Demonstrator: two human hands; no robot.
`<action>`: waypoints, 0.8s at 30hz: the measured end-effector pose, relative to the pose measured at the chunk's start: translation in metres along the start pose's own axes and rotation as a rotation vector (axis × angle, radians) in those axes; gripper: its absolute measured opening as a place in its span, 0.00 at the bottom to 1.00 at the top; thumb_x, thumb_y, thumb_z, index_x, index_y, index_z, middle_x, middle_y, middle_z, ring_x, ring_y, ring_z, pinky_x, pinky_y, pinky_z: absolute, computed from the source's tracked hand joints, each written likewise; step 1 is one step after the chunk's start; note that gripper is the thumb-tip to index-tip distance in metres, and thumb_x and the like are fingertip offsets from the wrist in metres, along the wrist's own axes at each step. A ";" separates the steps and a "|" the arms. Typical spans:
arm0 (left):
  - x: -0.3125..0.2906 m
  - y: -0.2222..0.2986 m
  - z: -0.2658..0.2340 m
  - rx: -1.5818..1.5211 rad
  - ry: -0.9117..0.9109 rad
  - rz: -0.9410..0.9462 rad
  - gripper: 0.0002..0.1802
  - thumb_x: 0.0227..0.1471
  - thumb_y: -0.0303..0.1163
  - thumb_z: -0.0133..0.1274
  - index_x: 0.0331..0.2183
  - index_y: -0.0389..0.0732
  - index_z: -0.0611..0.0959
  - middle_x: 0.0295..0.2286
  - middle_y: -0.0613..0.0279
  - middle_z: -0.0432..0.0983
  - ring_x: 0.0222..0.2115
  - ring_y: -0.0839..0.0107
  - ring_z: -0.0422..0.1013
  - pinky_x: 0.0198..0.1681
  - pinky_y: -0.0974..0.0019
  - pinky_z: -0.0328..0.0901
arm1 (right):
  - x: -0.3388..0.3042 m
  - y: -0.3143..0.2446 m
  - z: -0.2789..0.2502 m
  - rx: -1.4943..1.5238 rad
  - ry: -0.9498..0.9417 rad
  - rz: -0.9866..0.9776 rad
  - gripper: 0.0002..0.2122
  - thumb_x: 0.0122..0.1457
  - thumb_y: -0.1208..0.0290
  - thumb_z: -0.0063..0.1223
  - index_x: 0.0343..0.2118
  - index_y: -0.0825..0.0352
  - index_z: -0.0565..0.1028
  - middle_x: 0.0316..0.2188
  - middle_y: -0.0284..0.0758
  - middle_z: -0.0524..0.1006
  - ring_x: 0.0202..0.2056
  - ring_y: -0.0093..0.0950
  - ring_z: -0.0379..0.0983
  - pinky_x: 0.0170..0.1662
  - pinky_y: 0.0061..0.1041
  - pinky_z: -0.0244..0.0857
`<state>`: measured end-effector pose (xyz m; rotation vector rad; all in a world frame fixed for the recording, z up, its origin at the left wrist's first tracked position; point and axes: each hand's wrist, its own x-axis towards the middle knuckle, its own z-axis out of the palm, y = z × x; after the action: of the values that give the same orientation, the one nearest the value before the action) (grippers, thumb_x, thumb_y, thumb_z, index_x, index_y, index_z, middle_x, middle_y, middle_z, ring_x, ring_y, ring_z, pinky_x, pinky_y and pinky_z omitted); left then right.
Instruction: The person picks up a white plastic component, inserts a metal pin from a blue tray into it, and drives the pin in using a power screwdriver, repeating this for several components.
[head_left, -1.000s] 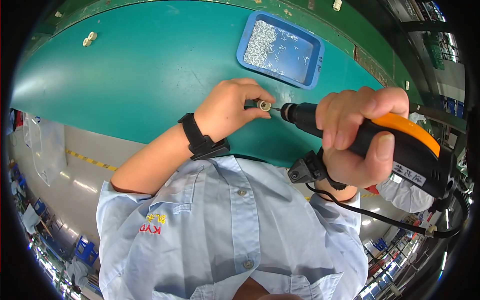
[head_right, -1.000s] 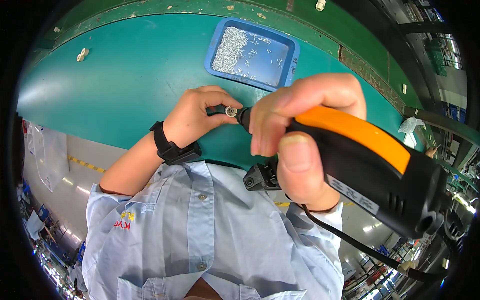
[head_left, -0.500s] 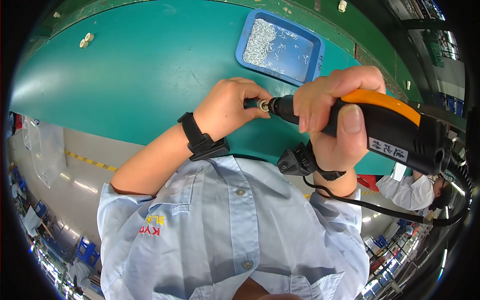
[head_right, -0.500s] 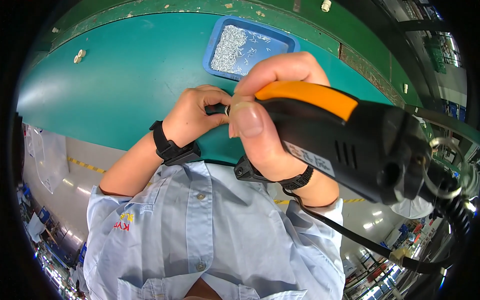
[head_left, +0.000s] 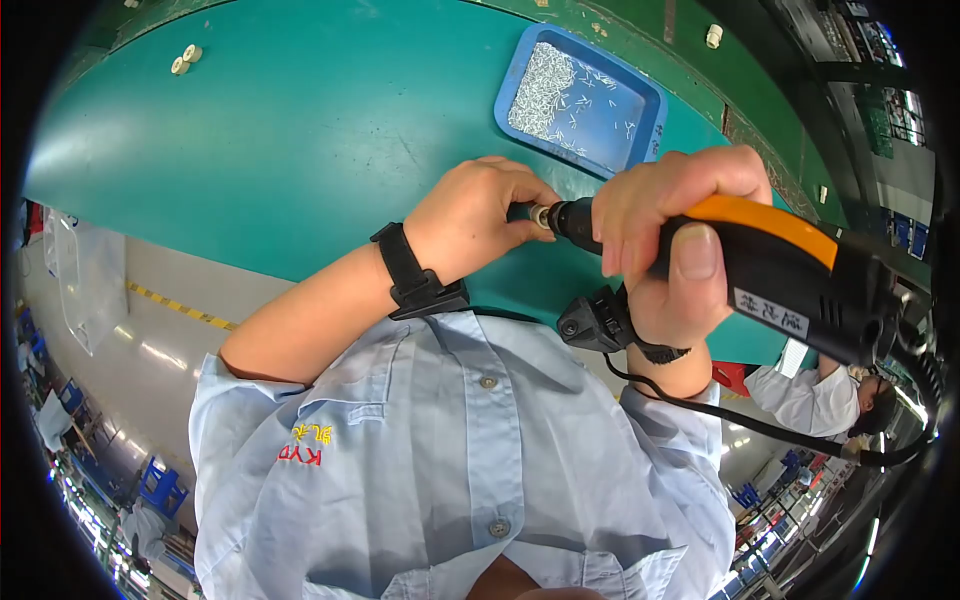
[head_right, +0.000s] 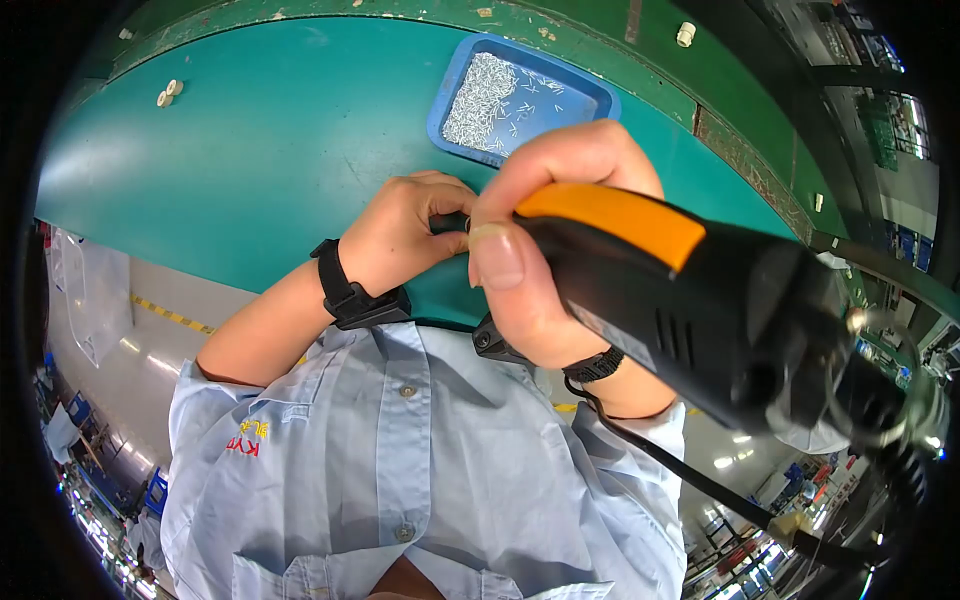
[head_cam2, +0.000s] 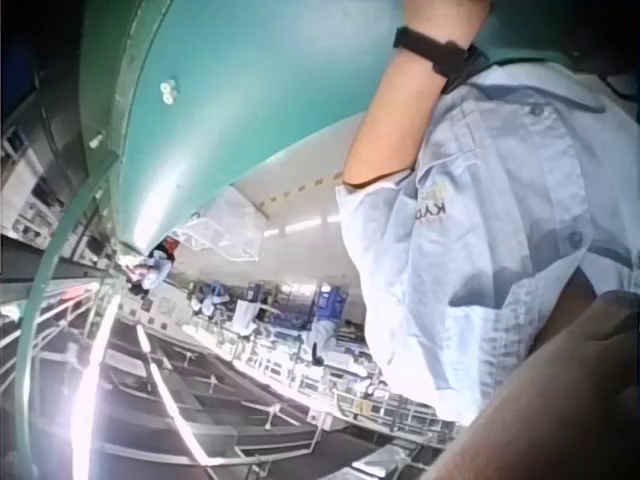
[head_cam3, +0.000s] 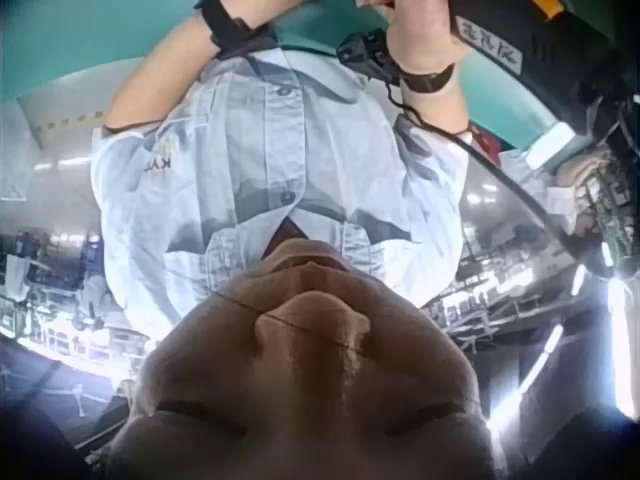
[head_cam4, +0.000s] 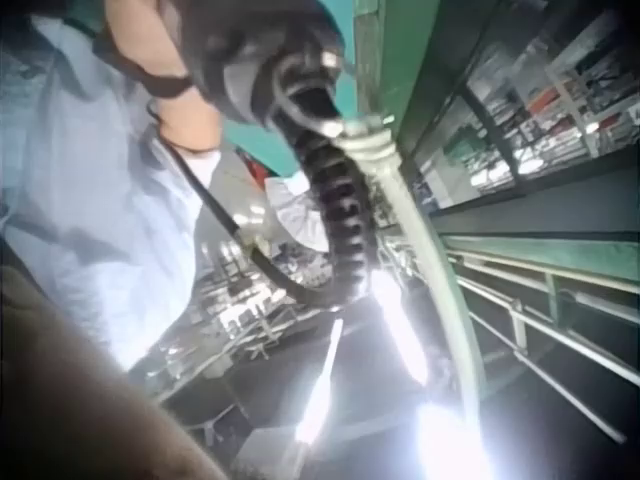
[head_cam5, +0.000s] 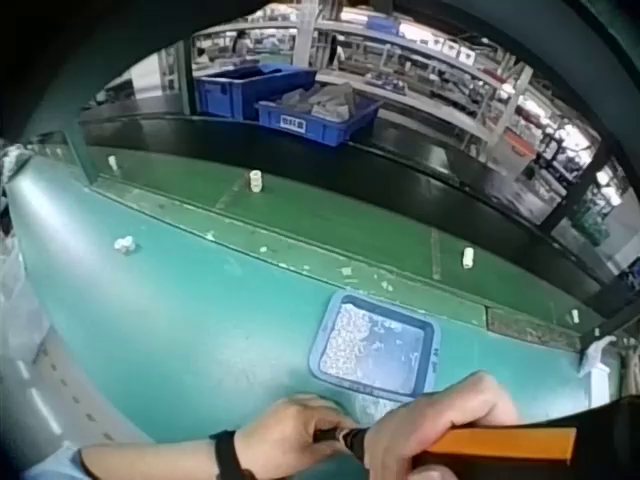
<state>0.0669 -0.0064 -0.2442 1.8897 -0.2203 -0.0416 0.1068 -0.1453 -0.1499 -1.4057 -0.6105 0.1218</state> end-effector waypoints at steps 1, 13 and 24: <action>-0.001 0.000 0.000 0.036 0.007 0.020 0.11 0.34 0.27 0.61 0.27 0.39 0.81 0.25 0.60 0.75 0.28 0.61 0.70 0.33 0.63 0.65 | 0.000 -0.001 0.000 0.004 -0.003 -0.009 0.15 0.54 0.60 0.49 0.31 0.67 0.62 0.09 0.28 0.62 0.11 0.20 0.58 0.18 0.21 0.56; 0.094 -0.012 -0.100 0.221 0.209 -0.109 0.16 0.47 0.37 0.56 0.36 0.36 0.76 0.21 0.59 0.74 0.19 0.72 0.70 0.26 0.67 0.64 | -0.022 -0.028 -0.064 0.268 0.147 -0.375 0.16 0.55 0.60 0.47 0.40 0.67 0.63 0.13 0.27 0.62 0.14 0.17 0.58 0.20 0.16 0.51; 0.198 -0.070 -0.182 0.665 0.951 -0.153 0.29 0.38 0.42 0.62 0.42 0.39 0.73 0.40 0.52 0.69 0.41 0.57 0.68 0.44 0.61 0.65 | -0.022 -0.019 -0.083 0.119 0.283 -0.305 0.15 0.55 0.61 0.46 0.38 0.67 0.61 0.12 0.27 0.61 0.13 0.17 0.56 0.20 0.17 0.51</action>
<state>0.2951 0.1510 -0.2351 2.3454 0.6328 0.9046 0.1219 -0.2311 -0.1420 -1.1735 -0.5639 -0.2758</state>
